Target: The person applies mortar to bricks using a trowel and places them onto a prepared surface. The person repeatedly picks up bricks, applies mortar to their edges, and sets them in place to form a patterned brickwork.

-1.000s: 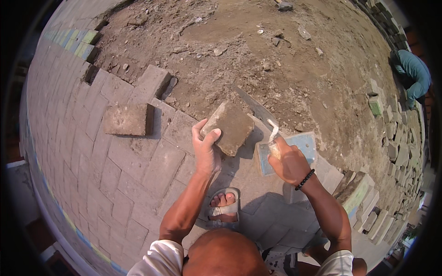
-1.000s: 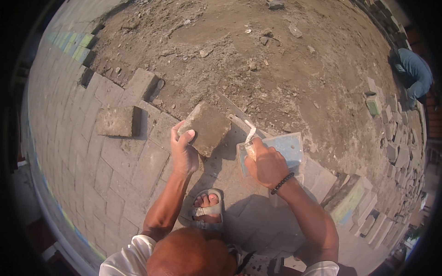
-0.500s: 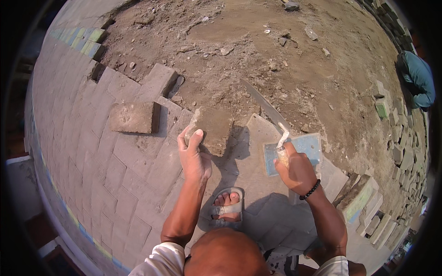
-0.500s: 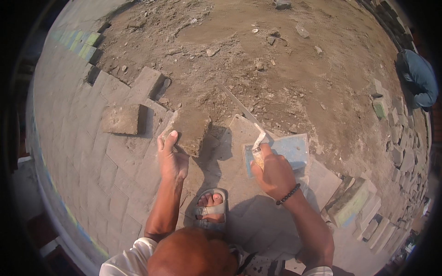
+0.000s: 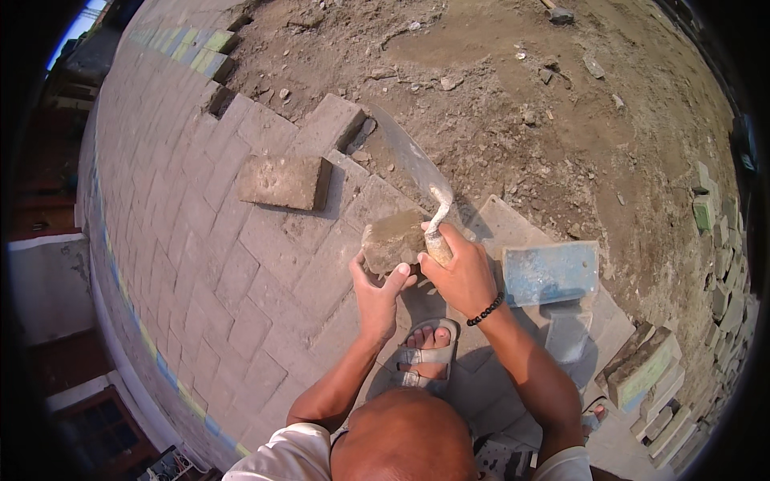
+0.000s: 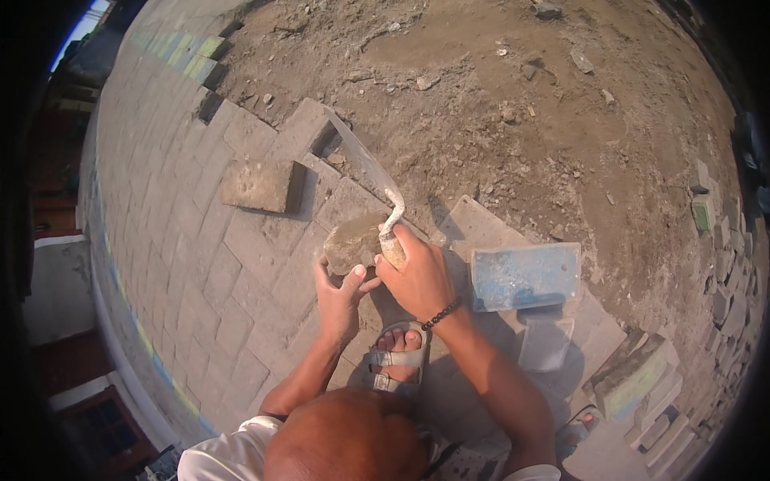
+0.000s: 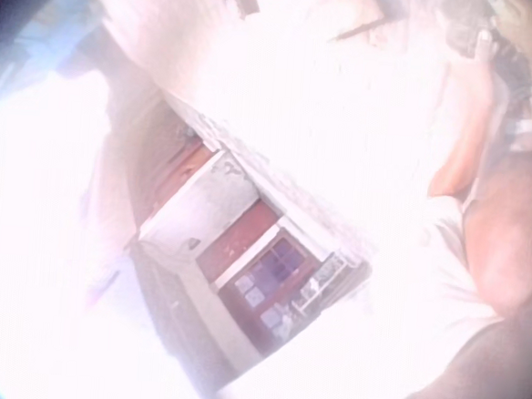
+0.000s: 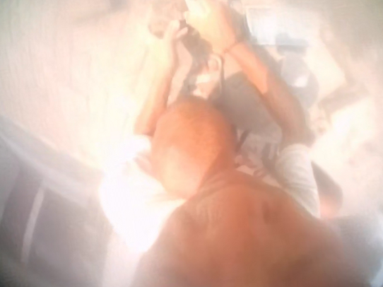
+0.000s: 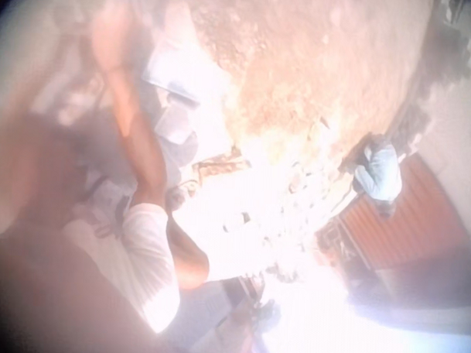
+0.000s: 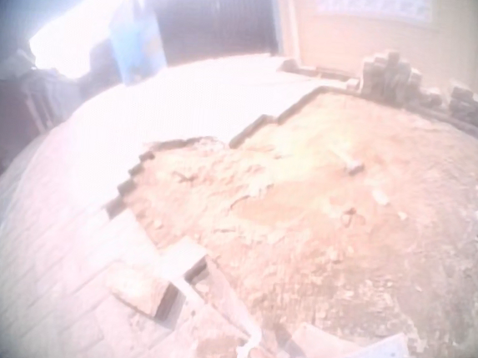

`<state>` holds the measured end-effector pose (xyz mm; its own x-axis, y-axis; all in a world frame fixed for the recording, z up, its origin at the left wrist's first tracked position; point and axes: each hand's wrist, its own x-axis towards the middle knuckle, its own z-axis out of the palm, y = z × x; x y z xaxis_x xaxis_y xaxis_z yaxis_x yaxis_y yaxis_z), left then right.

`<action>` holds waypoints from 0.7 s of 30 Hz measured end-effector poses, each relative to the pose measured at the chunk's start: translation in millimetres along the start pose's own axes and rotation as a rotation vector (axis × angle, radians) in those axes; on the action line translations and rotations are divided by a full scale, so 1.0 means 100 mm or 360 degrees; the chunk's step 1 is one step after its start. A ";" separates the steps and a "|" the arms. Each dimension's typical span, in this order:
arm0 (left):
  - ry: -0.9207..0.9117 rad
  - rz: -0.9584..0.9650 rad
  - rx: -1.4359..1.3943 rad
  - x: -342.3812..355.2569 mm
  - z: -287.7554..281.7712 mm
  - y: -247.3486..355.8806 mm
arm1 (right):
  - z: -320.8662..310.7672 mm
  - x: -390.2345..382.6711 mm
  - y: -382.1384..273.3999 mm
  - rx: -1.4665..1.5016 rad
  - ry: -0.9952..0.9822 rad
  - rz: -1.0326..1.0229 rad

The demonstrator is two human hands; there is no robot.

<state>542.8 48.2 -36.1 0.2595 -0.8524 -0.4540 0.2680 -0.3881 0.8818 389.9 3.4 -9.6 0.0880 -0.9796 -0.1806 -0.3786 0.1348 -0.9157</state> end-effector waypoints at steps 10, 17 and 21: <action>-0.0267 0.0431 0.0389 0.73 -0.35 -0.16 | -0.02 0.39 0.01 -0.0129 -0.0131 0.0014; 0.0022 0.0805 0.0874 0.73 0.11 -0.16 | -0.57 -0.17 -0.05 -0.0654 -0.0175 -0.0043; 0.0073 0.0904 0.0927 0.76 0.29 -0.17 | -0.83 -0.31 -0.29 -0.0847 -0.0387 0.0097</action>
<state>531.1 -20.3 -82.5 0.2518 -0.9637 0.0890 -0.4383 -0.0315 0.8983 321.6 17.8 53.0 0.2368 -0.9016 -0.3620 -0.7945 0.0347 -0.6062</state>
